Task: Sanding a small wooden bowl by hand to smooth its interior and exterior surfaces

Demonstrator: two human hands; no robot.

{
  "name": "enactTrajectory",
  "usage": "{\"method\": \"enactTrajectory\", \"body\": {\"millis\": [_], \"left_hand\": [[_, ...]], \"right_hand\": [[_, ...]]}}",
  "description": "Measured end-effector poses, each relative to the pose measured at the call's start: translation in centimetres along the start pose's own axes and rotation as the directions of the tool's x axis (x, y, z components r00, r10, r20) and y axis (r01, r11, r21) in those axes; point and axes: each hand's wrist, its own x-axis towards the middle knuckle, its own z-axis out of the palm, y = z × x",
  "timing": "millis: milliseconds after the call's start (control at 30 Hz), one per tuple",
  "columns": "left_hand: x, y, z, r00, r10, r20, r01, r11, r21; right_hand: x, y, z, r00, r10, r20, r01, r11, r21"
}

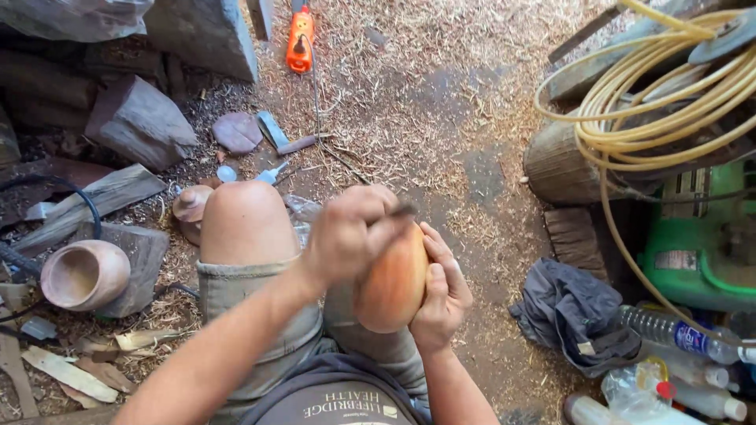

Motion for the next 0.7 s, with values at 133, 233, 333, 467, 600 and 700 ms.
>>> {"method": "enactTrajectory", "body": {"millis": [133,233,333,467,600,700], "left_hand": [[-6.3,2.7,1.1,0.899,0.429,-0.093,-0.399,0.886,0.236],[-5.2,3.0,1.3,0.820,0.554,-0.145,-0.498,0.815,0.297],[-0.7,-0.8,1.2,0.920,0.354,-0.166,-0.314,0.922,0.227],[0.2,1.0,-0.4,0.993,-0.029,-0.114,-0.004,0.959,-0.282],[-5.0,-5.5,0.9,0.960,-0.281,0.012,0.256,0.856,-0.448],[-7.1,-5.6,0.7,0.961,-0.270,0.067,0.273,0.870,-0.410]], "right_hand": [[-0.3,1.3,-0.8,0.992,0.094,-0.088,-0.086,0.993,0.082],[-0.5,2.6,-1.5,0.998,0.047,-0.048,-0.042,0.994,0.105],[-2.4,6.6,-4.8,0.997,0.025,-0.069,-0.022,0.999,0.038],[0.6,-2.0,-3.2,0.990,0.080,0.114,-0.068,0.992,-0.111],[-1.2,2.2,-11.5,0.892,0.448,-0.056,-0.439,0.890,0.124],[-0.9,1.4,-11.3,0.890,0.455,-0.022,-0.450,0.887,0.106]]}}
